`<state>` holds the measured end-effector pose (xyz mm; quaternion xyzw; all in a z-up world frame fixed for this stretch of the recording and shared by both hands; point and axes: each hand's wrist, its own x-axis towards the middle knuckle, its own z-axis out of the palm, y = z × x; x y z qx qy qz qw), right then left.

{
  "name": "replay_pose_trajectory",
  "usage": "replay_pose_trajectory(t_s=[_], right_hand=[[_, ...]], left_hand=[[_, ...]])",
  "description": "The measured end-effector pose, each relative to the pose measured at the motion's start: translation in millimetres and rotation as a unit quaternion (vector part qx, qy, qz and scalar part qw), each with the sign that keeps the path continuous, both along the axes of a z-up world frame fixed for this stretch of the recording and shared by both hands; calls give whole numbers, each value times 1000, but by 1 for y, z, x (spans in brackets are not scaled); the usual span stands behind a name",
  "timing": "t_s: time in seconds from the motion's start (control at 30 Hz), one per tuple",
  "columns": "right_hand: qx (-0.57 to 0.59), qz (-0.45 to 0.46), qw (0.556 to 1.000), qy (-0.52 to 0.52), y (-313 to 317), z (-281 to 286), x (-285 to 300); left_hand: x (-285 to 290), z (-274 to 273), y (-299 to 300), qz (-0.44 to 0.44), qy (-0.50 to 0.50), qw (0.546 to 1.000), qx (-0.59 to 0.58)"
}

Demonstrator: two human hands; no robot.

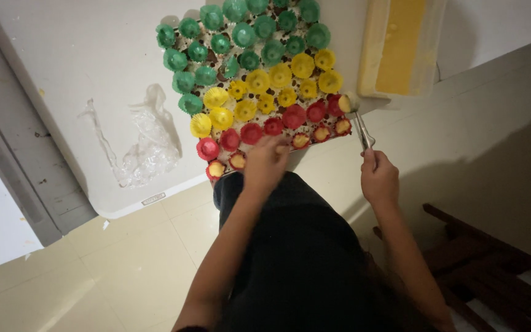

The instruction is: Scooping batter into colorful cupcake molds using a cookie scoop.

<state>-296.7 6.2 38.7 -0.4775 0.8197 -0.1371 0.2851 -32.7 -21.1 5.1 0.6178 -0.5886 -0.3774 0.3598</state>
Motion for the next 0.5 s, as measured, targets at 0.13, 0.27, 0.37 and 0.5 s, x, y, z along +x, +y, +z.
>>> replay_pose_trajectory(t_s=[0.13,0.27,0.37,0.5], right_hand=[[36,-18,999,21,-4,6,7],[26,-18,999,17,-1,0,2],[17,-24,1000,-8,1,-2,-3],[35,-41,997,-62,1,7,1]], left_hand=[[-48,-1,-35,-10,15,1000,-23],[-83,-16,-62,-10,56,996,73],[-97,-27,-73,2,56,995,83],[-102,0,-83,33,49,985,163]])
